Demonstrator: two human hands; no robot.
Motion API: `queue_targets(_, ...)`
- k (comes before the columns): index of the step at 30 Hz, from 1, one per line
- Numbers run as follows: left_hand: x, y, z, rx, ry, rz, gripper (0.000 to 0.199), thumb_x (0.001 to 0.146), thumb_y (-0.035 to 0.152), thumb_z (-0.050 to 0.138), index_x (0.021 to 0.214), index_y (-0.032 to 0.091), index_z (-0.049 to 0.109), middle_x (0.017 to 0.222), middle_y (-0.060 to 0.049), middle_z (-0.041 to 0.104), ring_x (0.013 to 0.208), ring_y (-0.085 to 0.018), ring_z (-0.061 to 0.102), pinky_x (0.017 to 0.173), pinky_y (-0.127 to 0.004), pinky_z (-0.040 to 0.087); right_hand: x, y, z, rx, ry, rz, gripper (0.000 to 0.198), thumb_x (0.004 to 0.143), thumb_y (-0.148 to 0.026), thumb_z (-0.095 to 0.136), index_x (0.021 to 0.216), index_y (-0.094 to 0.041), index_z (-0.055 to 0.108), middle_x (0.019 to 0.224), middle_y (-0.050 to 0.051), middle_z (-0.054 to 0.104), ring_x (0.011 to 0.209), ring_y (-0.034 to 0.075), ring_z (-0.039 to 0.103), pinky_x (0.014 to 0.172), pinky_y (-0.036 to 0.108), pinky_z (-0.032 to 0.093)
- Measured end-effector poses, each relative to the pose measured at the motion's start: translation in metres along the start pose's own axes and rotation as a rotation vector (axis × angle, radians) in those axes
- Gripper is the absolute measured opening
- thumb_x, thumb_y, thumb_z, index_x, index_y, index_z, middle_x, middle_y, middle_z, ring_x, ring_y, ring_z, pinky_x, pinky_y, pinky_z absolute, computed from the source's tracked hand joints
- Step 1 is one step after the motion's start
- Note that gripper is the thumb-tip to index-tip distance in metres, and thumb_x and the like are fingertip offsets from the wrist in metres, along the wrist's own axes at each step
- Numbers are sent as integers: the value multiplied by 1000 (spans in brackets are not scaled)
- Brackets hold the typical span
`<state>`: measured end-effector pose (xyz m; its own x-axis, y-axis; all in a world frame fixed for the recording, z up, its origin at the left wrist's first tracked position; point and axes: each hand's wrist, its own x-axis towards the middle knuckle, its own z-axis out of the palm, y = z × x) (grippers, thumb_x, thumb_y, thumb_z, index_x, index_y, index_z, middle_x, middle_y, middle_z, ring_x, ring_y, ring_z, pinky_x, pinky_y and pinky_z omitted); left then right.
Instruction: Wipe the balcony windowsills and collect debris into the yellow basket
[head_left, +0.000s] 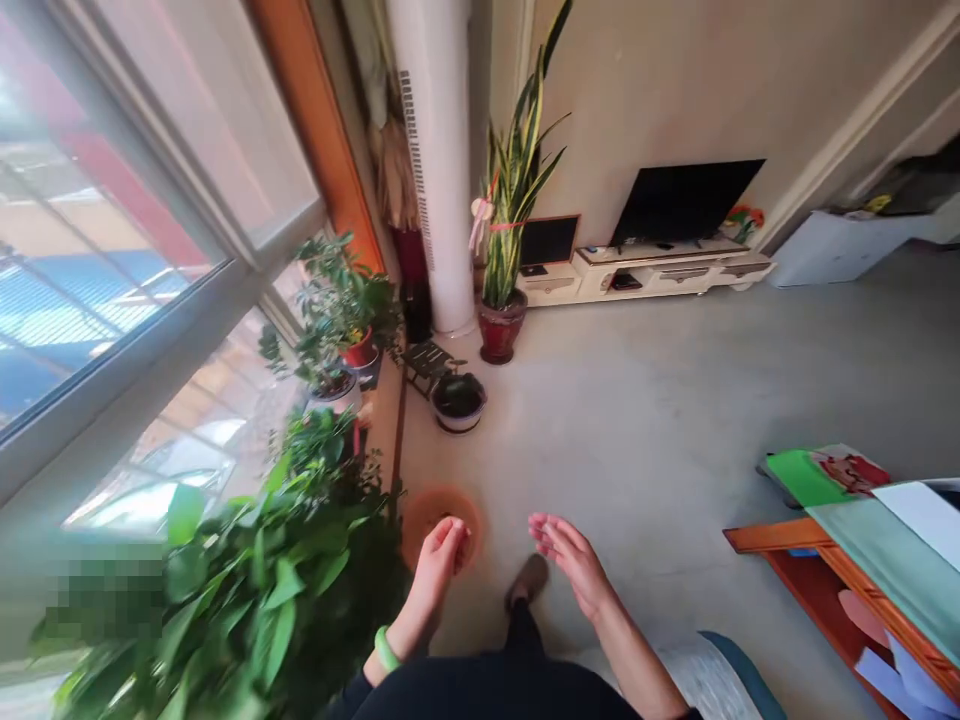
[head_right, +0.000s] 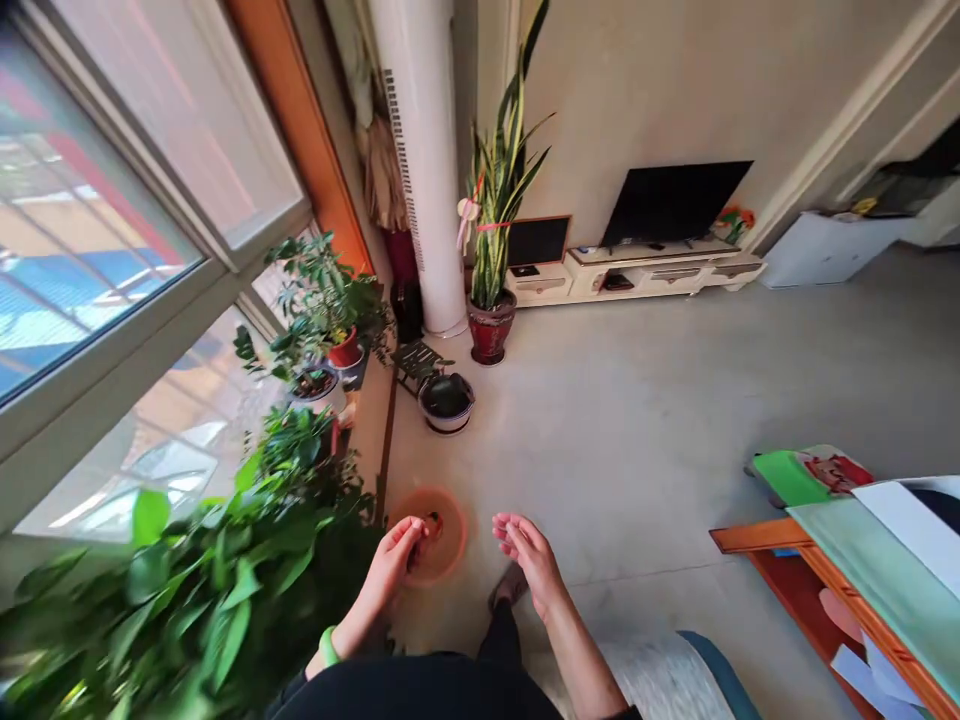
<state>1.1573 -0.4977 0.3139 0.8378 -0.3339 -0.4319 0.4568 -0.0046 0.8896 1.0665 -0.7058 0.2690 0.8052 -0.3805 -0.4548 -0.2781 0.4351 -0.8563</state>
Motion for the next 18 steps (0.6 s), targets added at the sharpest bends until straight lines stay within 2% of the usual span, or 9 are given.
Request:
queue_targets(2,39,7,63,16,-83,-35,60,59,76,71,70,19,54,55,6,41,49,-8,30,48,-23,19,22,-35,-59,16,99,-26,59,61,-67,81,98,-22,76,118,13,74,113,31,68,95,43,53)
queue_targets(5,86,19,153,25,-233,-1,52,68,71,69,71,20,57,58,3,43,51,-10,31,51,-26,22,48,-85,-142,22,274,-75,58,57,-66,83,95,-22,77,117,13,75,114,33,67,97,46,53)
queue_targets(8,122,30,224,66,-343,29,46,74,67,65,71,21,60,57,2,42,51,-12,31,52,-29,22,62,-126,-199,57,386,-135,59,58,-67,82,98,-23,77,122,13,73,118,34,65,99,47,53)
queue_targets(10,145,35,263,90,-357,6,45,73,66,64,70,21,59,55,2,40,49,-11,30,52,-30,20,67,-146,-221,88,410,-173,59,63,-67,80,104,-24,76,127,12,70,121,33,63,101,47,52)
queue_targets(14,188,48,331,111,-395,-42,41,72,60,66,70,19,59,56,2,42,50,-11,33,52,-29,21,77,-167,-241,136,469,-191,59,66,-68,78,105,-24,75,127,13,70,121,34,63,101,48,53)
queue_targets(18,243,67,390,138,-456,-38,43,73,60,67,74,18,60,59,4,44,52,-9,35,51,-25,25,118,-188,-267,182,483,-139,58,68,-70,76,102,-23,75,124,14,71,118,33,66,101,49,52)
